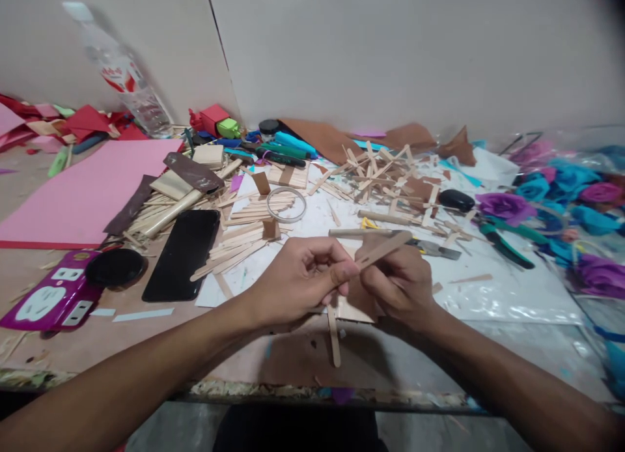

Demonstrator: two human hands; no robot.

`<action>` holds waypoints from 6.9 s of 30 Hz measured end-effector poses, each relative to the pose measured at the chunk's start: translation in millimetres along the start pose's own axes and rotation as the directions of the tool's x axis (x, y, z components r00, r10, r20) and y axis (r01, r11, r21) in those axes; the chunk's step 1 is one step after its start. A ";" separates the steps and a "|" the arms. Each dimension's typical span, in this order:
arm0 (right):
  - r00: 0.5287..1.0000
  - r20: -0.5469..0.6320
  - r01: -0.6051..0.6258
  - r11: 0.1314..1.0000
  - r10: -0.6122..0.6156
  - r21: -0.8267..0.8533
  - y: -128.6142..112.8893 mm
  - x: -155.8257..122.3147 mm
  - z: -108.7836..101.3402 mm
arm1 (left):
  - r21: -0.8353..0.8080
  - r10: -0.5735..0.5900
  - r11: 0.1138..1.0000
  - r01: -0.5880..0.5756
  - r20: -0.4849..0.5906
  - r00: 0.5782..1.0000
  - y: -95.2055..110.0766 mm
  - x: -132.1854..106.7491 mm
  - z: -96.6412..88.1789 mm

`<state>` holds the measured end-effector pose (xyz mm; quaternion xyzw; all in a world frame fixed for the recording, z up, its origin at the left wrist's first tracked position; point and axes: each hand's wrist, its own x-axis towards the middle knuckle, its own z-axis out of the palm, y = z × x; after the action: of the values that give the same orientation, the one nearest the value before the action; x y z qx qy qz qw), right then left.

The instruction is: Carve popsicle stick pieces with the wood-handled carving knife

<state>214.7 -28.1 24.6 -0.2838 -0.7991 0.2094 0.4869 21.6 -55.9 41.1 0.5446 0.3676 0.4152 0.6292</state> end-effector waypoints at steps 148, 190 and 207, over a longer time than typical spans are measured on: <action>0.801 0.384 -0.566 0.373 0.459 0.736 -22.3 27.2 -15.3 | 0.681 0.321 0.574 -0.454 0.323 0.890 -42.0 8.8 -21.1; 0.830 0.081 -0.466 0.607 0.551 0.644 -37.5 18.3 15.2 | 0.721 0.232 0.555 -0.415 0.345 0.909 -29.4 13.2 -12.2; 0.851 0.198 -0.426 0.420 0.486 0.801 -17.7 14.6 3.9 | 0.696 0.237 0.574 -0.431 0.362 0.901 -27.6 14.9 -15.3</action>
<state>201.4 -32.1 43.3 -0.2351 -0.4829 0.6712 0.5109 16.7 -38.0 11.5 0.8612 0.3223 0.2675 0.2880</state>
